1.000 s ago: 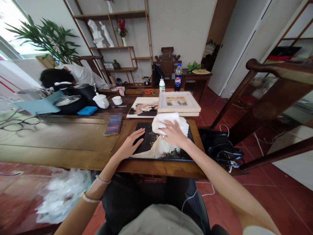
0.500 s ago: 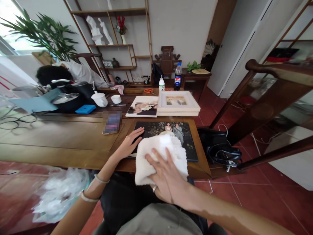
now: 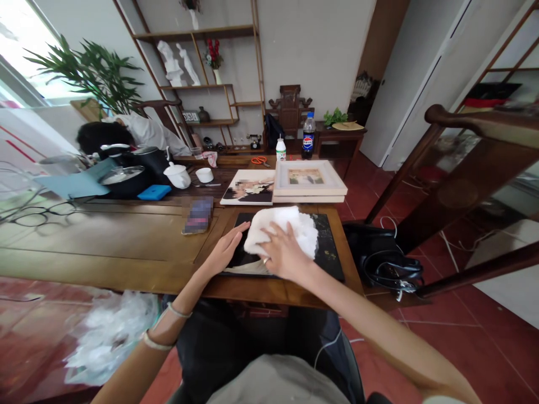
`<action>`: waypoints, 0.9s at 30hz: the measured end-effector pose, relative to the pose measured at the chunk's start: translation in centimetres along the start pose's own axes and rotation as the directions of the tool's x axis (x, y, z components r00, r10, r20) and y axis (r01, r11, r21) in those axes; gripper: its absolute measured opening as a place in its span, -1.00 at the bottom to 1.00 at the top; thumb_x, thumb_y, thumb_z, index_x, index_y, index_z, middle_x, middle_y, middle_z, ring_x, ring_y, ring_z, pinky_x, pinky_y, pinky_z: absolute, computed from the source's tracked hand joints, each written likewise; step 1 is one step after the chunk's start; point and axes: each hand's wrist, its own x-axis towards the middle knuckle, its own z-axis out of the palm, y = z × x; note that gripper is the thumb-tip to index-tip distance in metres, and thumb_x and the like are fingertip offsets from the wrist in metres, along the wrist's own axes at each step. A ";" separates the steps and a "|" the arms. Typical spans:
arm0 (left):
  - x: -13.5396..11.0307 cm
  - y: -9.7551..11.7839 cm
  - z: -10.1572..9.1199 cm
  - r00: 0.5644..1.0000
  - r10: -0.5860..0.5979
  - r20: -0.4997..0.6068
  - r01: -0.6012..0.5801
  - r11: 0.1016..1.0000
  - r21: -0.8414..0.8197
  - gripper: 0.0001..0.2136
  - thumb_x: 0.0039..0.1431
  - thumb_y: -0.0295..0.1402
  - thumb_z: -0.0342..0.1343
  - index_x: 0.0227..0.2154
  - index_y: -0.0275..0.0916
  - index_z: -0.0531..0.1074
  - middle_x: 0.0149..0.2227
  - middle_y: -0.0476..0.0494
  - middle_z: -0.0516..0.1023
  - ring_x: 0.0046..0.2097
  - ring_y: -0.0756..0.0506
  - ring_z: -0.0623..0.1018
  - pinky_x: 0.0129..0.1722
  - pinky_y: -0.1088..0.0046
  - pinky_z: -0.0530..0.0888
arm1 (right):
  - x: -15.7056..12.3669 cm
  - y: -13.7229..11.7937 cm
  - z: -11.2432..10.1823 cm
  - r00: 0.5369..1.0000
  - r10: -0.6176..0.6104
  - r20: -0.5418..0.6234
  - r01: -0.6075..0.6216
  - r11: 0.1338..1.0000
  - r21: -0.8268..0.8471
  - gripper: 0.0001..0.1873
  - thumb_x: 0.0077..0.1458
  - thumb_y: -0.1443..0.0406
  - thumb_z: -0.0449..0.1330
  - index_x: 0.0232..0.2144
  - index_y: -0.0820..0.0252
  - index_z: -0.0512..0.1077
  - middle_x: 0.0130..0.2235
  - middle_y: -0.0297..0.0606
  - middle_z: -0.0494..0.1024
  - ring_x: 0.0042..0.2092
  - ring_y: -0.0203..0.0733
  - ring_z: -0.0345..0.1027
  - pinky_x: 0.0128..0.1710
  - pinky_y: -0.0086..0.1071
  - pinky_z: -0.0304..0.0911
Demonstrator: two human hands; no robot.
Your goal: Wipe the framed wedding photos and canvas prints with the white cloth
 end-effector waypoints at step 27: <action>-0.1 -0.5 0.0 0.991 0.133 0.002 -0.132 0.982 0.135 -0.68 0.26 -0.33 -0.10 0.03 -0.21 0.37 0.11 -0.18 0.40 0.18 -0.12 0.35 0.20 0.19 0.26 | 9.4 4.2 0.7 0.998 -0.061 -0.009 0.062 0.978 0.201 -0.57 0.26 0.12 -0.07 0.06 0.16 0.36 0.11 -0.21 0.41 0.12 -0.03 0.25 0.11 -0.20 0.08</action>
